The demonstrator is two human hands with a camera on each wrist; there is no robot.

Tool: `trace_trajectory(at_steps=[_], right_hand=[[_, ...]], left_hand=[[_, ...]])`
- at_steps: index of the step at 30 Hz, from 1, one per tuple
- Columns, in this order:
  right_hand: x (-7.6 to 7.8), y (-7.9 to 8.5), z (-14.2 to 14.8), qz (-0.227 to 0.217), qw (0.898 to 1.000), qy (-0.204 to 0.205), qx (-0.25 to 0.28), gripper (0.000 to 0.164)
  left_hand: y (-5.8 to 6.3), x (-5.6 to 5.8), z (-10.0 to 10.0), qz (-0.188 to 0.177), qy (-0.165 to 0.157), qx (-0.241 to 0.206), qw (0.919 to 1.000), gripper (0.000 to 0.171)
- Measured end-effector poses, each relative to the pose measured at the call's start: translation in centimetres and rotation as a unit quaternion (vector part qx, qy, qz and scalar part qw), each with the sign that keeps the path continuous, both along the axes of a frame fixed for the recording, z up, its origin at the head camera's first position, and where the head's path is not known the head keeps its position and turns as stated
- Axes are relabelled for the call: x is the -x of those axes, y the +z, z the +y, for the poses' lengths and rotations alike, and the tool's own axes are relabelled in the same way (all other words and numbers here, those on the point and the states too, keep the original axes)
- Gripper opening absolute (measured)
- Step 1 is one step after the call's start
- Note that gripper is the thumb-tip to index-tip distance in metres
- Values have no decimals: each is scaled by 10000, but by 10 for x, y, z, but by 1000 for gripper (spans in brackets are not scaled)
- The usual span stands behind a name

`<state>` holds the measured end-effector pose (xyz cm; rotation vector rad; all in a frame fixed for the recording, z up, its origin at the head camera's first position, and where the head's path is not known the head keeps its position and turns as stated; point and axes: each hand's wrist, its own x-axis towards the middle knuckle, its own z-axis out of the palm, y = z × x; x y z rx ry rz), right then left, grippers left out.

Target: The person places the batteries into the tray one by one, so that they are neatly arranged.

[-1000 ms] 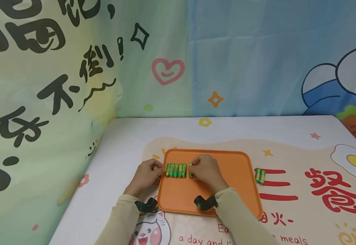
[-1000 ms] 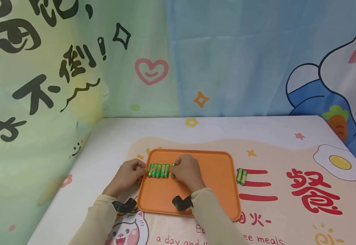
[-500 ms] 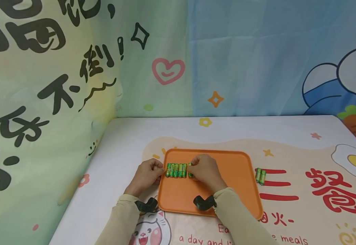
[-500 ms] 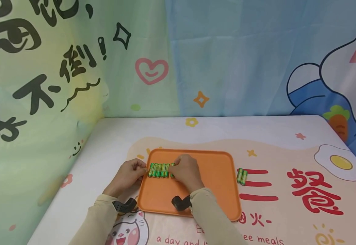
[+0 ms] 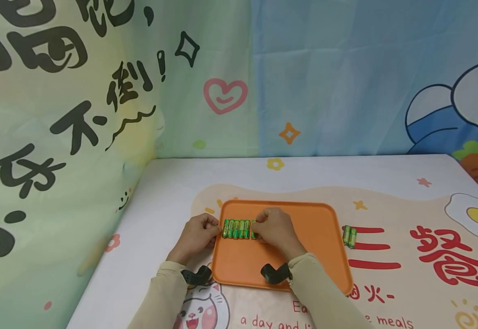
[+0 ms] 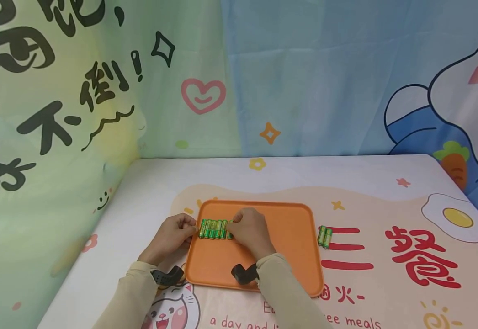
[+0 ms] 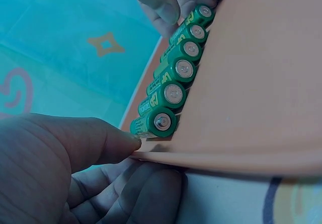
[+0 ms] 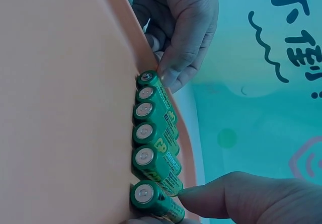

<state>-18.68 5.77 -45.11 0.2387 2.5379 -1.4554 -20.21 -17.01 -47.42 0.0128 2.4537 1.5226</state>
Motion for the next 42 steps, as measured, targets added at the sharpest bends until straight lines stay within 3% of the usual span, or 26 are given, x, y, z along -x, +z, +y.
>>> trace_trajectory(at_steps=[14, 21, 27, 35, 42], right_hand=[[0, 2, 15, -48, 9999, -7, 91, 28], [-4, 26, 68, 57, 9997, -133, -204, 36], [-18, 41, 132, -88, 9959, -714, -555, 37], [-37, 28, 190, -503, 9872, -1037, -1103, 42], [-42, 16, 201, -972, 9833, -1059, -1119, 42]], left_hand=[[1, -2, -2, -44, -12, -3, 10000, 12], [5, -4, -3, -45, 106, 43, 9999, 11], [3, -3, 2, -46, -32, 94, 9999, 12], [5, -3, 2, 0, -14, 93, 10000, 13], [5, -4, 4, -43, 14, -17, 10000, 12]])
